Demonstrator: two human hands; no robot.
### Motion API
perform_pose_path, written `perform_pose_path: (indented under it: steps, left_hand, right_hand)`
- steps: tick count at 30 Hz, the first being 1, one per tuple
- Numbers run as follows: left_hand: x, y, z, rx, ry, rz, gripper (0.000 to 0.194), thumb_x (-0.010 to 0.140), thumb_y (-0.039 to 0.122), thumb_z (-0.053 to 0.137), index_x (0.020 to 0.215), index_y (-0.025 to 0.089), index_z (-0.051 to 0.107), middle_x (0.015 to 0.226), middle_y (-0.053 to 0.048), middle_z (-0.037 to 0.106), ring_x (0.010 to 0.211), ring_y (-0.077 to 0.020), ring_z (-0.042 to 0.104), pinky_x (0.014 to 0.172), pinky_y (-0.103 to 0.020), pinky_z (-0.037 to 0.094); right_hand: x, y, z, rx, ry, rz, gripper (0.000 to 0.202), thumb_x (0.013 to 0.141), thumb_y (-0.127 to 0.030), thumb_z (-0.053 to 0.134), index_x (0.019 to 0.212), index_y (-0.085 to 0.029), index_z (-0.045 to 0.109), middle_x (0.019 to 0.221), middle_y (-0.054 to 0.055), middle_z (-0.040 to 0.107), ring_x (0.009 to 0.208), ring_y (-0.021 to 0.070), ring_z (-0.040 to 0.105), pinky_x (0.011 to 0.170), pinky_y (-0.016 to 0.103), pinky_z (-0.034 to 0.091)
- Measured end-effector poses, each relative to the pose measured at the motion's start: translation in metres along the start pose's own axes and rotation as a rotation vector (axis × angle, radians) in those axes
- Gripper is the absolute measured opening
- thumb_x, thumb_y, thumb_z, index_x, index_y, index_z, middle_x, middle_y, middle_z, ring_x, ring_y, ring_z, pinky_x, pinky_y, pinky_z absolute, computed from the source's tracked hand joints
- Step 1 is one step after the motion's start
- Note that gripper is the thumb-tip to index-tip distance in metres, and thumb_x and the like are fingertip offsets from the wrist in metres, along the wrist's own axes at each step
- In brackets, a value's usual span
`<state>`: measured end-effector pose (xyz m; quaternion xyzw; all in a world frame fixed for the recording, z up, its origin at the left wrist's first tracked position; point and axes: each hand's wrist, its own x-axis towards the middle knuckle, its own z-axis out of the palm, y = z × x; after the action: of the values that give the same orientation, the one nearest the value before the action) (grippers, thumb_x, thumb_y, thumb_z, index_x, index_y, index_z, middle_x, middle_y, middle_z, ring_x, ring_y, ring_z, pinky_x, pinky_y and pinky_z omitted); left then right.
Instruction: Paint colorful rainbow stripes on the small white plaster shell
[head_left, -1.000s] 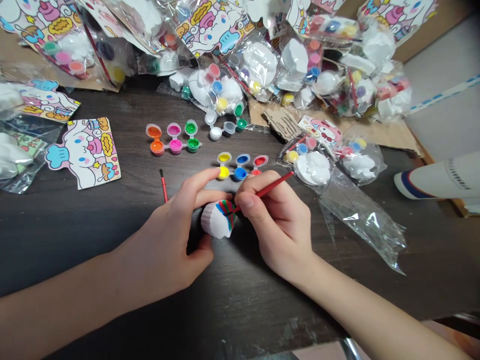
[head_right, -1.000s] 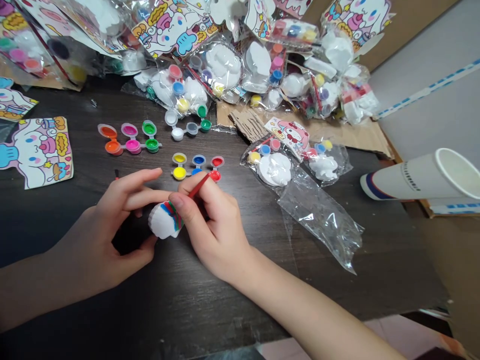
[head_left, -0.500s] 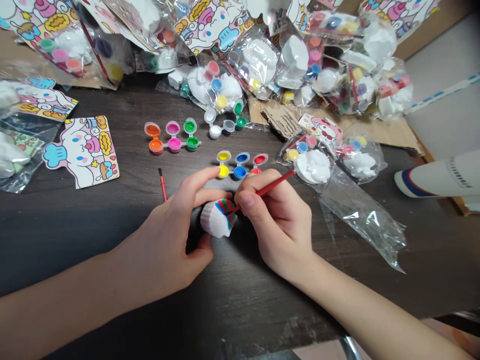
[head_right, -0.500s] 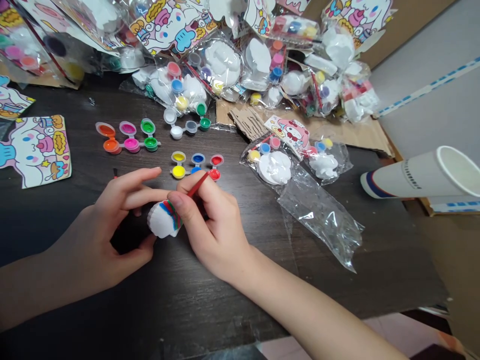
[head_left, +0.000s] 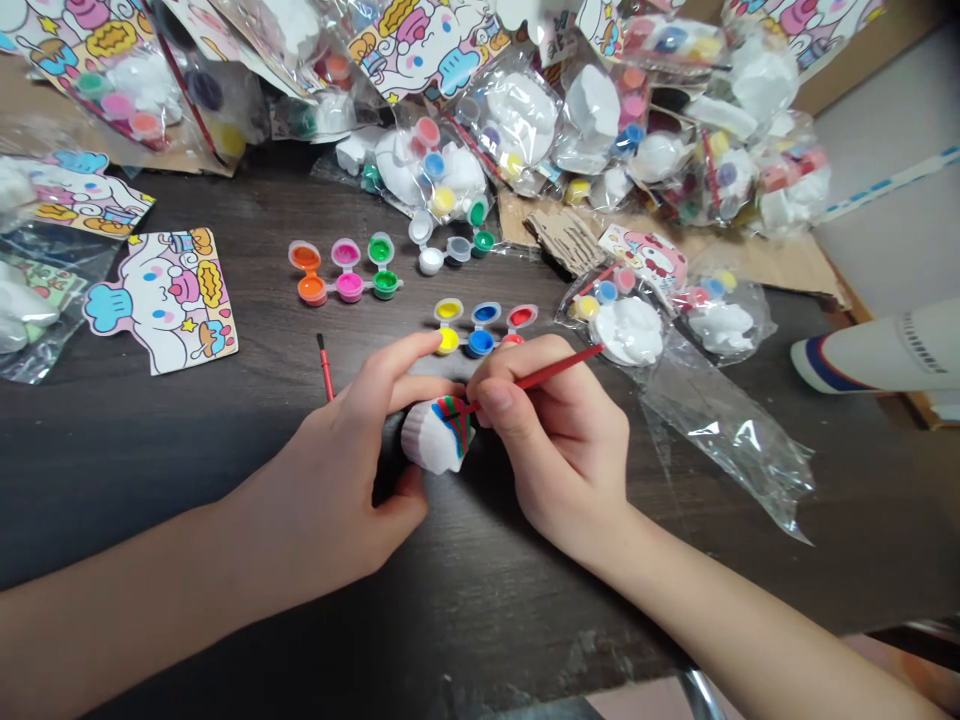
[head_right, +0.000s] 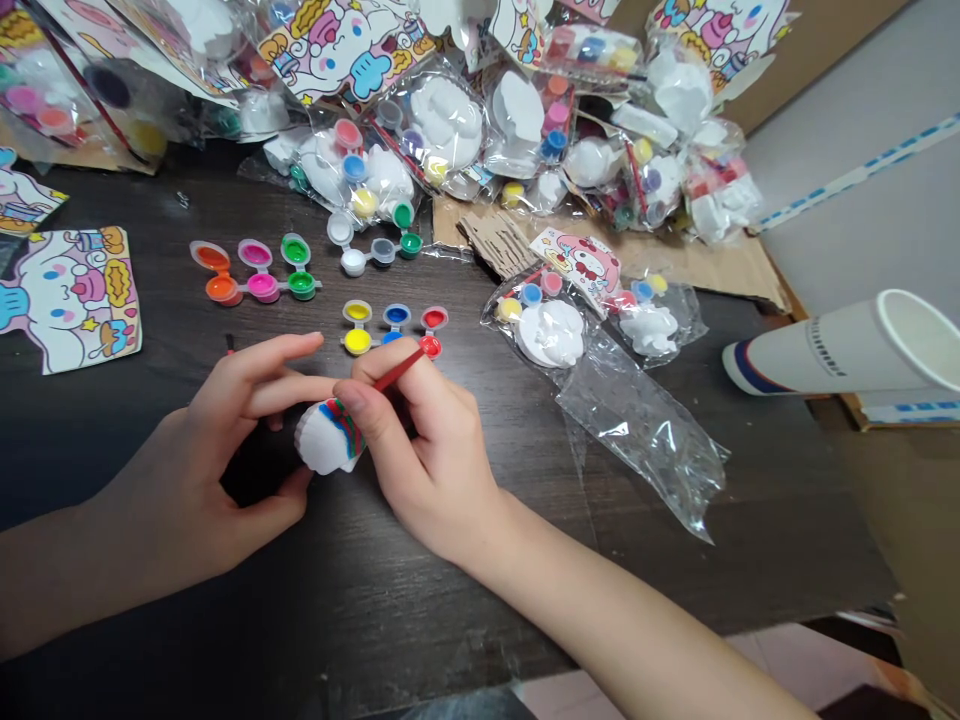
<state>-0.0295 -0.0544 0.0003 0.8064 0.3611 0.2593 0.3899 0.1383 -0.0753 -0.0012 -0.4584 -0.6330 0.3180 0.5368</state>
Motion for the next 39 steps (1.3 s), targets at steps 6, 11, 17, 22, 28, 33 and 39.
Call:
perform_pose_path:
  steps: [6,11,17,22,28,33,39]
  left_hand:
    - [-0.0001,-0.0002,-0.0002,-0.01,0.0,0.003,0.075,0.071,0.012,0.05,0.137,0.037,0.025,0.118,0.006,0.064,0.101,-0.0176,0.064,0.093,-0.032,0.05]
    - [0.0005,0.0004,0.0,-0.001,-0.011,-0.01,0.076,0.072,0.012,0.051,0.138,0.037,0.024,0.119,0.004,0.064,0.102,-0.0196,0.064,0.095,-0.035,0.05]
    - [0.0012,0.0,0.0,-0.037,-0.023,0.007,0.077,0.071,0.012,0.052,0.137,0.039,0.023,0.12,0.005,0.064,0.103,-0.0208,0.064,0.096,-0.036,0.049]
    - [0.0,0.0008,-0.0011,-0.01,-0.019,-0.004,0.076,0.072,0.012,0.052,0.138,0.037,0.024,0.122,0.003,0.063,0.105,-0.0214,0.064,0.096,-0.036,0.049]
    - [0.0001,0.0015,-0.0008,-0.004,-0.021,-0.013,0.073,0.073,0.013,0.051,0.137,0.036,0.025,0.122,0.003,0.063,0.103,-0.0207,0.064,0.095,-0.036,0.05]
    - [0.0006,0.001,-0.0015,-0.016,-0.025,-0.005,0.075,0.073,0.01,0.051,0.137,0.036,0.024,0.123,0.002,0.063,0.106,-0.0209,0.063,0.096,-0.036,0.049]
    - [-0.0005,0.0012,-0.0013,-0.03,-0.035,-0.016,0.076,0.072,0.011,0.052,0.137,0.037,0.023,0.123,0.003,0.062,0.106,-0.0216,0.063,0.097,-0.037,0.048]
  right_hand:
    - [0.0,-0.0003,-0.0006,-0.017,-0.033,-0.008,0.017,0.089,-0.01,0.051,0.075,-0.02,0.046,0.064,-0.006,0.048,0.056,0.0057,0.044,0.053,0.019,0.039]
    - [-0.0001,0.0,0.0,-0.027,-0.006,-0.022,0.015,0.089,-0.013,0.05,0.076,-0.02,0.047,0.064,-0.005,0.048,0.057,0.0074,0.046,0.054,0.021,0.04]
    - [-0.0005,-0.001,-0.001,-0.036,-0.033,0.006,0.017,0.09,-0.014,0.05,0.075,-0.021,0.046,0.061,-0.005,0.048,0.055,0.0082,0.044,0.052,0.022,0.039]
    - [-0.0006,-0.0016,-0.0015,-0.036,-0.013,-0.001,0.016,0.09,-0.015,0.05,0.076,-0.021,0.046,0.062,-0.004,0.047,0.056,0.0084,0.044,0.052,0.023,0.038]
    - [-0.0012,-0.0015,-0.0022,-0.006,-0.038,0.007,0.017,0.09,-0.016,0.05,0.075,-0.021,0.046,0.062,-0.005,0.047,0.054,0.0075,0.043,0.052,0.021,0.037]
    - [-0.0017,-0.0015,-0.0025,-0.032,-0.023,0.003,0.016,0.092,-0.02,0.049,0.076,-0.021,0.047,0.062,-0.004,0.049,0.056,0.0087,0.045,0.052,0.023,0.038]
    - [-0.0007,-0.0014,-0.0019,-0.019,-0.031,-0.023,0.016,0.09,-0.014,0.049,0.075,-0.021,0.046,0.062,-0.005,0.047,0.055,0.0074,0.044,0.051,0.021,0.038]
